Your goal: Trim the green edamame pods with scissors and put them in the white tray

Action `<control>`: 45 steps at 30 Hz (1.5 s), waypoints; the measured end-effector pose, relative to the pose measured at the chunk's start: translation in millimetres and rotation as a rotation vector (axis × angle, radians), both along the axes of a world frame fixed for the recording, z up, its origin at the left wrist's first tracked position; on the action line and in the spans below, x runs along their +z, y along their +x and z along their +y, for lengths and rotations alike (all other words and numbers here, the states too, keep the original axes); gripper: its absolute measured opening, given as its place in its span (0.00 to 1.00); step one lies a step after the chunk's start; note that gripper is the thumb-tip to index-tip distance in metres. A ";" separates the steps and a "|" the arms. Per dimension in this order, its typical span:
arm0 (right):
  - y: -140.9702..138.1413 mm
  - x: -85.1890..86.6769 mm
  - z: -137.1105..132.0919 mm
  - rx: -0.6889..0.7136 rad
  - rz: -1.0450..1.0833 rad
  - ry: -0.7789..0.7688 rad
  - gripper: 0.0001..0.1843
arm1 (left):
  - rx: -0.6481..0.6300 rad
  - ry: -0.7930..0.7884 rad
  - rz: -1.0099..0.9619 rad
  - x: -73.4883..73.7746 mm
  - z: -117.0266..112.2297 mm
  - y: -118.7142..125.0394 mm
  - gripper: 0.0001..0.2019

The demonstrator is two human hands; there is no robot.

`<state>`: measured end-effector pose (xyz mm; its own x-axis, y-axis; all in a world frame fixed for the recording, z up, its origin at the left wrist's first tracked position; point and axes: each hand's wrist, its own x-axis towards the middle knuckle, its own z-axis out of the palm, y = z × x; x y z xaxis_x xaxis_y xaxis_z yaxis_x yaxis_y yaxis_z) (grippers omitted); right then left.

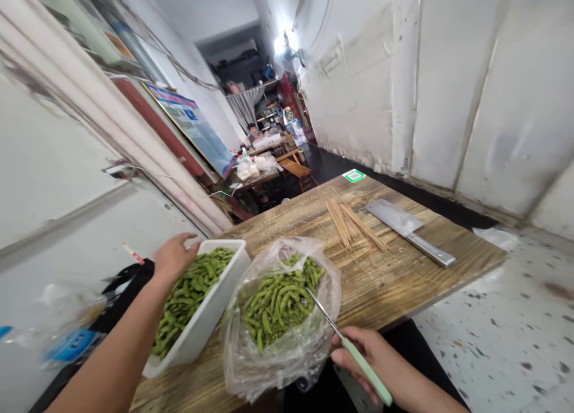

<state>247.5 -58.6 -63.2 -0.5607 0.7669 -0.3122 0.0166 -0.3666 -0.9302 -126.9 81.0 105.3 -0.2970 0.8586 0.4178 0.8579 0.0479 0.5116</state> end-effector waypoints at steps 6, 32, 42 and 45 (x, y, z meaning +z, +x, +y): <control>1.6 7.6 -1.5 -0.031 0.029 -0.018 0.24 | -0.461 -0.157 0.172 -46.2 -78.3 106.7 0.11; -11.6 16.3 -8.7 0.079 -0.019 0.190 0.22 | -0.248 -0.333 -0.722 -126.9 -115.5 156.6 0.16; -17.8 31.7 -5.7 0.069 -0.136 0.323 0.21 | -0.249 -0.346 -0.779 -123.0 -124.7 162.9 0.13; -18.1 31.9 -4.4 0.000 -0.184 0.406 0.18 | -0.259 -0.363 -0.815 -120.5 -125.0 163.9 0.13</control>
<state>229.4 -63.0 -31.3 -0.5238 0.8480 -0.0803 0.1951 0.0276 -0.9804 37.0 -44.0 -15.2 -0.1617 0.9764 -0.1429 0.2463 0.1802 0.9523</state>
